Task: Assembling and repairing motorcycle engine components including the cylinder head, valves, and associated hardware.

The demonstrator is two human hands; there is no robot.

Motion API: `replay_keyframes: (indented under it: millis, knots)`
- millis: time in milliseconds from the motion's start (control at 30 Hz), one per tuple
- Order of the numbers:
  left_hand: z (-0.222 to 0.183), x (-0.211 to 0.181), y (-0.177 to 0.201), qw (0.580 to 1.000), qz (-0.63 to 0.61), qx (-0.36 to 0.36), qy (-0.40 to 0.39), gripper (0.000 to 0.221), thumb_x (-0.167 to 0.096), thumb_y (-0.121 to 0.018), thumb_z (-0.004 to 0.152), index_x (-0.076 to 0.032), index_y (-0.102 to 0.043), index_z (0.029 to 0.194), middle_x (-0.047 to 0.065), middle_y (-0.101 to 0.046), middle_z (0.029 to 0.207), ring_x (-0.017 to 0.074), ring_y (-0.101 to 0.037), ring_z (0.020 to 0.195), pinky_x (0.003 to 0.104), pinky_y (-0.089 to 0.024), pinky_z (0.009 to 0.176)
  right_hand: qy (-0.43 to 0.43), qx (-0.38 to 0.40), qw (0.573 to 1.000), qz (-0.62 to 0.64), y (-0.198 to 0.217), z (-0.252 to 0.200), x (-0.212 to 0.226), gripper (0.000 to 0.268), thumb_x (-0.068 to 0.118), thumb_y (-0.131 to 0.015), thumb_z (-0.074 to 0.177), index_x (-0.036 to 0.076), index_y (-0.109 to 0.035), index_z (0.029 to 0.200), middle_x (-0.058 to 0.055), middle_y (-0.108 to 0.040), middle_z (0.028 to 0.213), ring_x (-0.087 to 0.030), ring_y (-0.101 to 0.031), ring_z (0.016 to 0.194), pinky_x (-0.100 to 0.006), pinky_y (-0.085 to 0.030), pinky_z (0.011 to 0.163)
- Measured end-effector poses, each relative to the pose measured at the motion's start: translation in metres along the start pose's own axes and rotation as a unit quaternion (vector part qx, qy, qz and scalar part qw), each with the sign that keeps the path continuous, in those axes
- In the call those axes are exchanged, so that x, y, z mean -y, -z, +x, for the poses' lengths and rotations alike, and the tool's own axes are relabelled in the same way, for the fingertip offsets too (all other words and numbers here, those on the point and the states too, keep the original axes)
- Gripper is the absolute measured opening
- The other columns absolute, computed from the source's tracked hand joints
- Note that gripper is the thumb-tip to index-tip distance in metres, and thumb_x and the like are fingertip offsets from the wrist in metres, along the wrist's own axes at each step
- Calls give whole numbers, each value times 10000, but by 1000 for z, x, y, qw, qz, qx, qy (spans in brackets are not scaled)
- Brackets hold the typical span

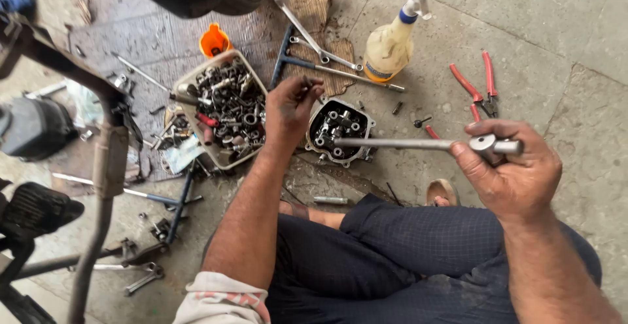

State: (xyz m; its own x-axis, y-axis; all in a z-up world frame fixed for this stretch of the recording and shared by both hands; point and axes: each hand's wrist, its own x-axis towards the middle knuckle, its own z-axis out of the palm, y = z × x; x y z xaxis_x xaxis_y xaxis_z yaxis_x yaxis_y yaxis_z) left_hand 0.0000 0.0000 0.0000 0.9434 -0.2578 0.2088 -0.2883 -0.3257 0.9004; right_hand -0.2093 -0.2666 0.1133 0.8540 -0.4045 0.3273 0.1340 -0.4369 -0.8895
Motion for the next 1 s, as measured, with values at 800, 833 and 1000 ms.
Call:
replay_keyframes:
  millis: [800,833,1000]
  knots:
    - [1,-23,5,998,-58,16,-8,113,-123,-742,967,-44,-742,1048,43,-742,929,95,-715,827,261,-597,715,154,104,980,-67,-35,4,7,179,57,-754,1036,8,-619,1143,-69,-719,919,-87,-723,725,-182,-612,583]
    - [1,-22,5,998,-57,16,-7,113,-123,-742,967,-44,-742,1048,43,-742,929,95,-715,827,261,-597,715,153,104,981,-66,-35,3,9,179,57,-754,1036,8,-619,1143,-69,-719,919,-87,-723,725,-182,-612,583]
    - [3,-21,1,998,-62,19,1,99,-115,-733,967,-44,-747,1035,40,-742,931,90,-699,813,256,-591,704,171,128,969,-126,-63,7,15,209,43,-783,914,-2,-639,1060,-103,-731,829,-134,-712,707,-266,-585,598]
